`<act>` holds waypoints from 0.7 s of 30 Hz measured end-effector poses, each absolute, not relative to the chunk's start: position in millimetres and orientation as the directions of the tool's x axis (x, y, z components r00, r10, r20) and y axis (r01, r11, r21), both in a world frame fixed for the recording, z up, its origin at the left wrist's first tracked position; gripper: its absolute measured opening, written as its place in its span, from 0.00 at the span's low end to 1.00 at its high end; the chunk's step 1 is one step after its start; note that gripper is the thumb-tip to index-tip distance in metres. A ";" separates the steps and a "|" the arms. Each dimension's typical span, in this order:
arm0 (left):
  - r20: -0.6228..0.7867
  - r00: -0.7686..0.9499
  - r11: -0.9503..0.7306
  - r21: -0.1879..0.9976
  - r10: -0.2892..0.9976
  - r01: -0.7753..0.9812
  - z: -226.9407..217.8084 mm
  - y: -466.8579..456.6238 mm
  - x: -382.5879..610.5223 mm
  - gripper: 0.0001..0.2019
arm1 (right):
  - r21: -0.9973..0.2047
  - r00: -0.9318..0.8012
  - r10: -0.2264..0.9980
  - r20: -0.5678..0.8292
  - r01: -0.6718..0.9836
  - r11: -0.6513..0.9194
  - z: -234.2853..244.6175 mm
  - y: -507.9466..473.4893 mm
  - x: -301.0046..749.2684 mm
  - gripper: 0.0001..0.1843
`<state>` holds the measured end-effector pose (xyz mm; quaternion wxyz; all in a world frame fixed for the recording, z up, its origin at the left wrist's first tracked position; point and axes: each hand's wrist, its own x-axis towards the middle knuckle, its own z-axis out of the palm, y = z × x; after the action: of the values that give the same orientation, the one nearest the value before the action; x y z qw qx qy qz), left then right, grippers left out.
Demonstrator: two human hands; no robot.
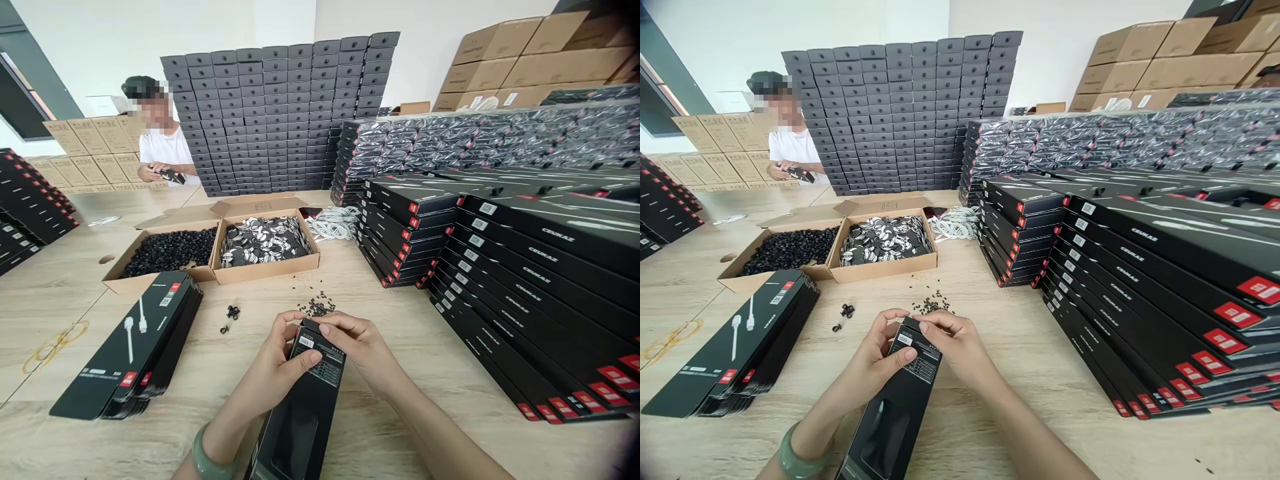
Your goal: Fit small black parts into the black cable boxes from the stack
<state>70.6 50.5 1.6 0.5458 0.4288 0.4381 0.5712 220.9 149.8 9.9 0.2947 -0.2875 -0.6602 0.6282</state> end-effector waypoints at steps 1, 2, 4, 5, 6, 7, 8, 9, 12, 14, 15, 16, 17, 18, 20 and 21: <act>0.011 -0.037 -0.020 0.969 0.999 -0.245 1.1 50.8 70.2 0.23 | -0.998 -0.663 0.747 0.041 0.007 0.062 9.3 149.5 221.2 0.11; 0.014 -0.038 -0.023 0.970 0.999 -0.241 0.6 51.2 69.7 0.23 | -0.997 -0.669 0.741 0.060 0.003 0.083 9.2 149.0 221.5 0.11; 0.020 -0.048 -0.030 0.971 0.999 -0.235 -0.7 52.0 68.8 0.22 | -0.992 -0.679 0.727 0.099 -0.006 0.129 10.1 147.7 222.1 0.10; 0.021 -0.054 -0.033 0.971 0.998 -0.237 -1.2 52.3 68.3 0.22 | -0.988 -0.684 0.720 0.119 -0.012 0.152 11.1 147.0 222.4 0.10; 0.024 -0.062 -0.038 0.969 0.998 -0.243 -1.4 52.6 67.8 0.22 | -0.985 -0.688 0.713 0.137 -0.018 0.172 12.2 146.5 222.8 0.11; 0.028 -0.070 -0.045 0.967 0.997 -0.252 -1.2 52.7 67.4 0.22 | -0.982 -0.694 0.704 0.154 -0.025 0.190 13.4 146.1 223.1 0.11; 0.033 -0.079 -0.053 0.964 0.996 -0.261 -0.4 52.7 67.0 0.21 | -0.978 -0.702 0.692 0.166 -0.029 0.205 14.5 145.9 223.4 0.12; 0.039 -0.088 -0.062 0.961 0.995 -0.270 0.9 52.6 66.7 0.21 | -0.976 -0.713 0.680 0.173 -0.029 0.217 15.4 145.8 223.6 0.12; 0.032 -0.107 -0.062 0.955 0.994 -0.290 6.7 52.3 65.9 0.19 | -0.969 -0.750 0.643 0.158 0.008 0.247 16.3 144.9 223.1 0.14; 0.010 -0.145 -0.055 0.950 0.989 -0.308 9.9 52.8 65.0 0.17 | -0.969 -0.751 0.648 0.126 0.048 0.243 15.3 142.4 221.6 0.16; 0.003 -0.171 -0.058 0.947 0.985 -0.317 10.7 53.2 64.5 0.17 | -0.971 -0.737 0.666 0.114 0.060 0.232 14.3 140.6 220.6 0.17; -0.001 -0.197 -0.064 0.943 0.980 -0.325 10.9 53.8 64.0 0.17 | -0.975 -0.717 0.689 0.105 0.063 0.214 13.1 138.7 219.5 0.17; -0.002 -0.220 -0.073 0.941 0.975 -0.330 10.5 54.4 63.6 0.16 | -0.980 -0.694 0.712 0.101 0.055 0.193 11.8 136.9 218.5 0.16; 0.000 -0.234 -0.079 0.941 0.972 -0.329 9.5 55.0 63.3 0.16 | -0.985 -0.674 0.732 0.101 0.038 0.171 10.5 135.5 217.6 0.16; 0.006 -0.241 -0.085 0.944 0.971 -0.318 6.7 55.8 63.4 0.13 | -0.992 -0.659 0.746 0.096 -0.001 0.126 7.9 134.6 216.2 0.14; 0.009 -0.240 -0.087 0.945 0.971 -0.317 5.2 56.1 63.7 0.13 | -0.995 -0.659 0.747 0.087 -0.018 0.100 6.8 135.1 215.8 0.14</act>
<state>63.7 56.1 5.2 0.5005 0.3601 0.4541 0.6431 215.8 135.1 6.8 0.3117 -0.2710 -0.6731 0.6135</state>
